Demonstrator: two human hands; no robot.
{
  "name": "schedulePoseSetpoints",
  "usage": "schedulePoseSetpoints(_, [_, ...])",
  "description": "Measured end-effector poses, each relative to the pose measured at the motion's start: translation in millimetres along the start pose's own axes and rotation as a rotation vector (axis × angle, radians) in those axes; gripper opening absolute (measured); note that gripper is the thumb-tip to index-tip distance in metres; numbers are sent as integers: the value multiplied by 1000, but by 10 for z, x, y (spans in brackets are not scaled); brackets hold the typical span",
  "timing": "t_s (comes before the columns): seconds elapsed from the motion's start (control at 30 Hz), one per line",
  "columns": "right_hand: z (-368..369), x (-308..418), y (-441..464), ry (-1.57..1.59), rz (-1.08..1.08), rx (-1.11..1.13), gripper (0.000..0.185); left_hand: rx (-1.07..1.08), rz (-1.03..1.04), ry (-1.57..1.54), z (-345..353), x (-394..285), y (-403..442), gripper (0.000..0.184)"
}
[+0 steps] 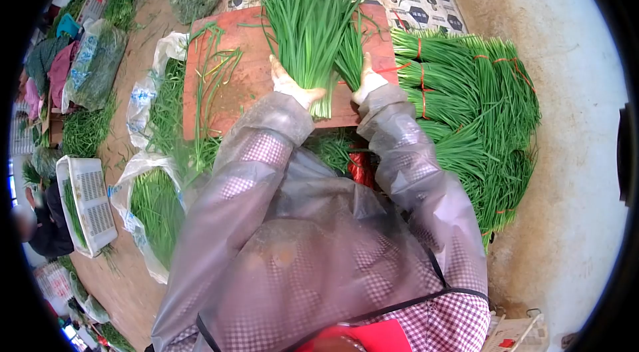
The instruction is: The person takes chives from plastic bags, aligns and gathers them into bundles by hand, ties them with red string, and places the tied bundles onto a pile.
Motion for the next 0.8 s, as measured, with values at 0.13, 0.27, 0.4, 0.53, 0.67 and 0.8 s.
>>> schedulePoseSetpoints(0.13, [-199,-173,7,148,-241,-191,109,-2,9,-15,0,12,-12,144])
schedulePoseSetpoints(0.27, [-60,-214,-54,-159,-7,-214,115,-4,26,-14,-3,-18,5,143])
schedulePoseSetpoints(0.4, [-235,99,-442,-231,-275,-675,111,-2,7,-78,-18,-19,-37,142])
schedulePoseSetpoints(0.53, [93,320,-276,-436,-571,-755,38,-1,3,-84,-5,-5,-28,144])
schedulePoseSetpoints(0.67, [258,341,66,-446,-493,-731,28,-24,24,-43,3,29,-7,144])
schedulePoseSetpoints(0.8, [328,338,164,-487,-491,-718,32,-29,13,-42,20,67,-7,144])
Point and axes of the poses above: each hand's wrist, its own y-axis towards the middle knuckle, its own z-axis out of the palm, x = y × z, the point moved 5 cm from there along y, towards the middle knuckle, and after that the axes turned 7 degrees about -y, right-handed, at the moved point
